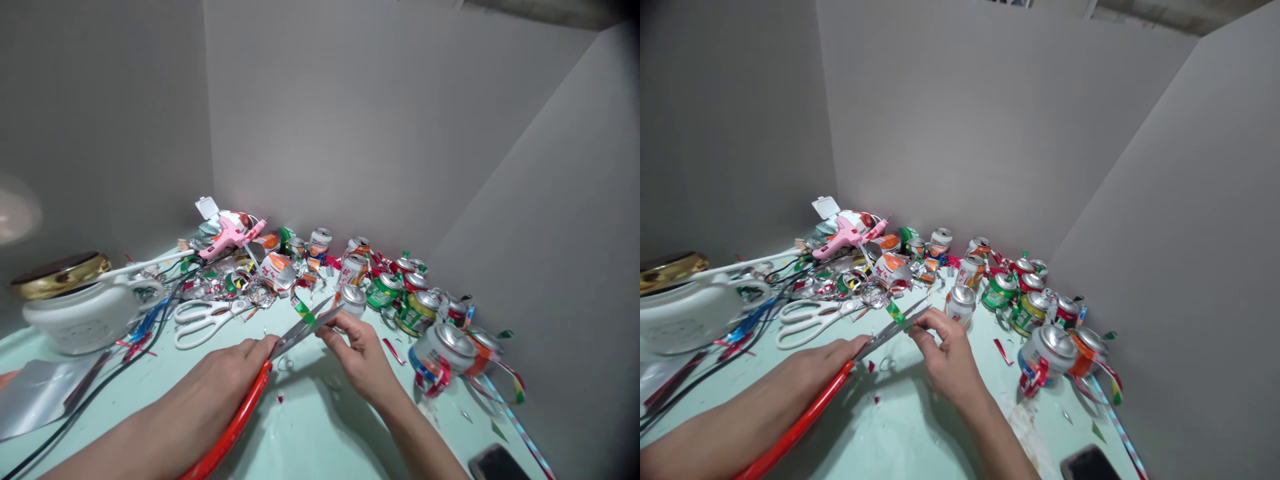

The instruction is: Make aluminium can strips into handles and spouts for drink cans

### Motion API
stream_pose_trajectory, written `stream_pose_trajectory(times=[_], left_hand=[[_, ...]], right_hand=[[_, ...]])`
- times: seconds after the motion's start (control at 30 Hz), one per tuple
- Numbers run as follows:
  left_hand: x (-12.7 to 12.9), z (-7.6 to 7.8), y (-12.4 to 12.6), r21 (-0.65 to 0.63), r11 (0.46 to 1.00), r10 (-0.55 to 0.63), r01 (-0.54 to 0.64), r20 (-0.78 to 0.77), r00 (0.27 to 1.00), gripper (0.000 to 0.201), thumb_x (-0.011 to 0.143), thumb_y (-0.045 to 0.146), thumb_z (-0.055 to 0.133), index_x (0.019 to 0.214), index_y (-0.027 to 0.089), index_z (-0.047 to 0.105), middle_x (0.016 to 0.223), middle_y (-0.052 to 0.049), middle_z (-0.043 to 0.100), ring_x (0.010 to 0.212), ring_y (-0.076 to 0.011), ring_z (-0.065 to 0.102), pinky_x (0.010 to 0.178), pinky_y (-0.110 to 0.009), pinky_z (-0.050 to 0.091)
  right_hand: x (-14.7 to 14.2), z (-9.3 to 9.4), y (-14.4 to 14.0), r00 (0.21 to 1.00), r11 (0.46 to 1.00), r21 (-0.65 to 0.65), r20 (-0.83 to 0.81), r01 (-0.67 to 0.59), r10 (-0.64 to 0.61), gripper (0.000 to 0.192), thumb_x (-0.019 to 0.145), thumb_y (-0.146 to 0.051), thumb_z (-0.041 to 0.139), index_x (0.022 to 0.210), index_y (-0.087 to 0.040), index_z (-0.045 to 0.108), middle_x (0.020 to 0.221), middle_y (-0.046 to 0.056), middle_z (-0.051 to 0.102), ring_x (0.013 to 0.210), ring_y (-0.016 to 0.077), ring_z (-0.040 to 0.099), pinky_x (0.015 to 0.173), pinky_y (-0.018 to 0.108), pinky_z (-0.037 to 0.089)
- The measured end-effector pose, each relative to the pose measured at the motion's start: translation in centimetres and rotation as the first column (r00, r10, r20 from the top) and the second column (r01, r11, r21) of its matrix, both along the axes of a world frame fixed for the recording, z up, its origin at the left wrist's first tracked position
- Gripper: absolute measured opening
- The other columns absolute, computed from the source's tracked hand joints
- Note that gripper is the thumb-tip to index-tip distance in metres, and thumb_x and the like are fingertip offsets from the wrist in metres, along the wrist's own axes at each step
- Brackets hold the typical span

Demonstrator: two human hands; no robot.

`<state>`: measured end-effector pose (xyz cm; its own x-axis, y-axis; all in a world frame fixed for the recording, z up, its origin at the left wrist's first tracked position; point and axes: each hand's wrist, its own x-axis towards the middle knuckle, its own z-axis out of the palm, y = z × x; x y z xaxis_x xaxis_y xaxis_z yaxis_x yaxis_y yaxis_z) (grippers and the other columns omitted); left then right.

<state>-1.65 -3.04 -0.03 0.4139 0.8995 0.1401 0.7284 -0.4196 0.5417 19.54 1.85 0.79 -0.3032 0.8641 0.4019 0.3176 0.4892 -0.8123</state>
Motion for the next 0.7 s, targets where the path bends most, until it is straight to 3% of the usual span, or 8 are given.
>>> stream_pose_trajectory(times=[0.17,0.3,0.53,0.7], left_hand=[[-0.1,-0.6,0.3,0.005,1.0,0.022,-0.021,-0.045,0.999,0.043,0.078,0.018,0.032,0.116,0.025,0.052,0.09,-0.006,0.068,0.074,-0.0216,0.061,0.071,-0.032,0.046],[-0.3,-0.4,0.8,-0.075,0.997,-0.023,0.014,-0.114,0.993,0.036,0.079,0.02,0.031,0.107,0.022,0.055,0.082,-0.007,0.067,0.069,-0.0218,0.061,0.064,-0.03,0.044],[-0.3,0.4,1.1,-0.234,0.97,0.023,-0.07,-0.198,0.98,0.015,0.069,0.019,0.044,0.08,0.021,0.054,0.055,0.001,0.057,0.047,-0.0158,0.05,0.047,-0.024,0.028],[-0.5,0.6,1.5,-0.146,0.978,0.113,-0.147,-0.216,0.97,0.019,0.078,0.025,0.038,0.081,0.021,0.057,0.06,-0.003,0.059,0.054,-0.0177,0.053,0.051,-0.026,0.028]], right_hand=[[-0.2,-0.3,0.1,1.0,1.0,-0.011,0.001,0.009,-0.009,0.014,0.079,-0.025,0.05,0.069,-0.019,0.058,0.072,0.002,0.06,0.07,0.0165,0.055,0.067,0.027,0.041],[-0.8,-1.2,0.3,0.997,0.995,-0.078,-0.025,0.068,-0.07,0.017,0.077,-0.028,0.05,0.063,-0.019,0.054,0.065,0.001,0.055,0.066,0.0152,0.051,0.063,0.026,0.038],[-2.0,-2.7,0.7,0.975,0.937,-0.34,-0.166,0.085,-0.148,0.016,0.067,-0.033,0.058,0.064,-0.017,0.058,0.06,-0.001,0.054,0.062,0.0143,0.047,0.062,0.027,0.035],[-1.4,-2.6,1.3,0.941,0.884,-0.46,-0.26,0.077,-0.217,0.023,0.06,-0.038,0.064,0.064,-0.016,0.059,0.054,-0.002,0.053,0.053,0.0114,0.044,0.055,0.026,0.034]])
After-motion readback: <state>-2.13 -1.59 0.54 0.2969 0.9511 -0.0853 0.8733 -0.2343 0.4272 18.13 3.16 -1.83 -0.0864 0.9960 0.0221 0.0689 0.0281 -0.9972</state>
